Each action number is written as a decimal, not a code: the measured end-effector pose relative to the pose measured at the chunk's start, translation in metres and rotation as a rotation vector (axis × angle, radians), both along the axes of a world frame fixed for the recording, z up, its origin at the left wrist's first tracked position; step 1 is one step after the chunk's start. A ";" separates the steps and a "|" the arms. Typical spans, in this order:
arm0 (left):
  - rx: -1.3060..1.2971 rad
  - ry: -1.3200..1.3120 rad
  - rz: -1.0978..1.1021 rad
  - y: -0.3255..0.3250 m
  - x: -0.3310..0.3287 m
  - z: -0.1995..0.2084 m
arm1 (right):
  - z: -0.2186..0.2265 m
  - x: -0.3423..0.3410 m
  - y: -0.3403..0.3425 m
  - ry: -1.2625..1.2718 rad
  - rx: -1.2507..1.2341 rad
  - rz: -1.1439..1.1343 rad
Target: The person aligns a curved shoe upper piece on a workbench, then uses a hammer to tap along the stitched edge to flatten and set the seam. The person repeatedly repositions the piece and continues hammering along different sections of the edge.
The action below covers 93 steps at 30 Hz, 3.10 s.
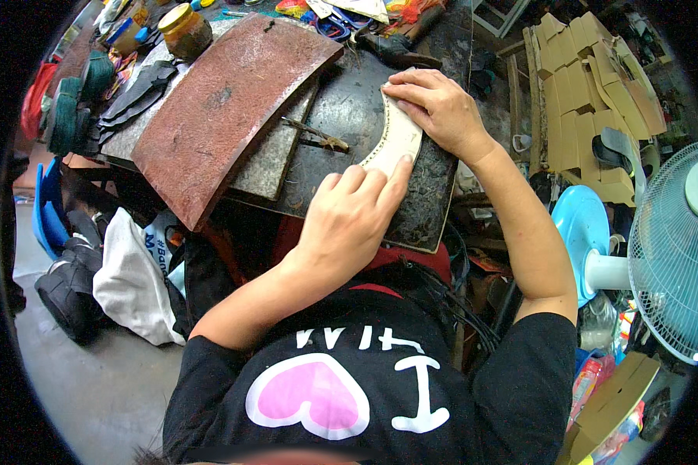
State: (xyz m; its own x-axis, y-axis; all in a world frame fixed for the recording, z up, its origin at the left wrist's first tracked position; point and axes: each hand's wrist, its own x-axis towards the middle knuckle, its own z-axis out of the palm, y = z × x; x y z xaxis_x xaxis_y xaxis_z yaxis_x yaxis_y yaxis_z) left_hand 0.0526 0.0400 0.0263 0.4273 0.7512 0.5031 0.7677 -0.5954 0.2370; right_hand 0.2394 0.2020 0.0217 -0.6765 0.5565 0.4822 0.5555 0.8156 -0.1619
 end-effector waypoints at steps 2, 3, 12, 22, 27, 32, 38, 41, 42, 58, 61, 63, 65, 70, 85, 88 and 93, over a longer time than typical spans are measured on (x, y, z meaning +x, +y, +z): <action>-0.039 0.017 0.029 0.012 0.007 -0.003 | 0.003 0.001 0.001 -0.006 -0.049 0.014; -0.042 -0.041 0.035 0.016 0.007 -0.004 | 0.005 0.001 0.002 -0.010 -0.080 0.024; -0.290 -0.035 0.039 0.036 0.006 -0.001 | 0.050 0.006 0.071 0.087 -0.245 -0.044; -0.205 -0.060 0.067 0.035 0.008 -0.005 | 0.038 0.028 0.123 -0.516 0.239 -0.161; -0.198 -0.061 0.074 0.036 0.009 -0.005 | 0.029 0.058 0.115 -0.274 0.177 -0.131; -0.198 -0.049 0.075 0.035 0.009 -0.006 | 0.033 0.077 0.084 0.205 -0.283 -0.341; -0.196 -0.060 0.076 0.036 0.010 -0.005 | 0.046 0.045 -0.008 0.393 -0.440 -0.413; -0.183 -0.048 0.083 0.036 0.010 -0.004 | 0.036 0.027 -0.037 -0.002 -0.239 -0.436; -0.178 -0.043 0.086 0.036 0.009 -0.004 | 0.038 0.029 -0.040 0.017 -0.113 -0.396; -0.014 -0.101 -0.034 -0.003 -0.019 -0.013 | 0.024 0.038 -0.076 0.060 -0.206 -0.394; 0.038 -0.141 -0.043 -0.009 -0.021 -0.021 | 0.036 0.036 -0.081 0.135 -0.239 -0.356; 0.089 -0.164 -0.049 -0.006 -0.020 -0.026 | 0.043 0.034 -0.089 0.208 -0.261 -0.327; 0.103 -0.184 -0.057 -0.007 -0.021 -0.028 | 0.046 0.032 -0.101 0.289 -0.447 -0.362; 0.131 -0.210 -0.048 -0.011 -0.023 -0.026 | 0.038 0.024 -0.116 0.007 -0.193 -0.279; 0.125 -0.160 -0.065 -0.032 -0.036 -0.024 | 0.046 0.004 -0.121 -0.097 -0.154 -0.194; 0.125 -0.157 -0.064 -0.032 -0.036 -0.025 | 0.051 0.005 -0.118 -0.087 -0.185 -0.186; 0.114 -0.175 -0.069 -0.033 -0.037 -0.027 | 0.045 -0.004 -0.123 0.300 -0.259 -0.039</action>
State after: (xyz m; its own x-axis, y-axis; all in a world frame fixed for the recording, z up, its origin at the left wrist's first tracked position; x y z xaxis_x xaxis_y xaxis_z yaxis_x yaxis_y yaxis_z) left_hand 0.0160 0.0067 -0.0012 0.3749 0.6570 0.6541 0.6772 -0.6759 0.2908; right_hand 0.2355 0.0790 0.0664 -0.5030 0.7081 0.4956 0.4815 0.7057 -0.5197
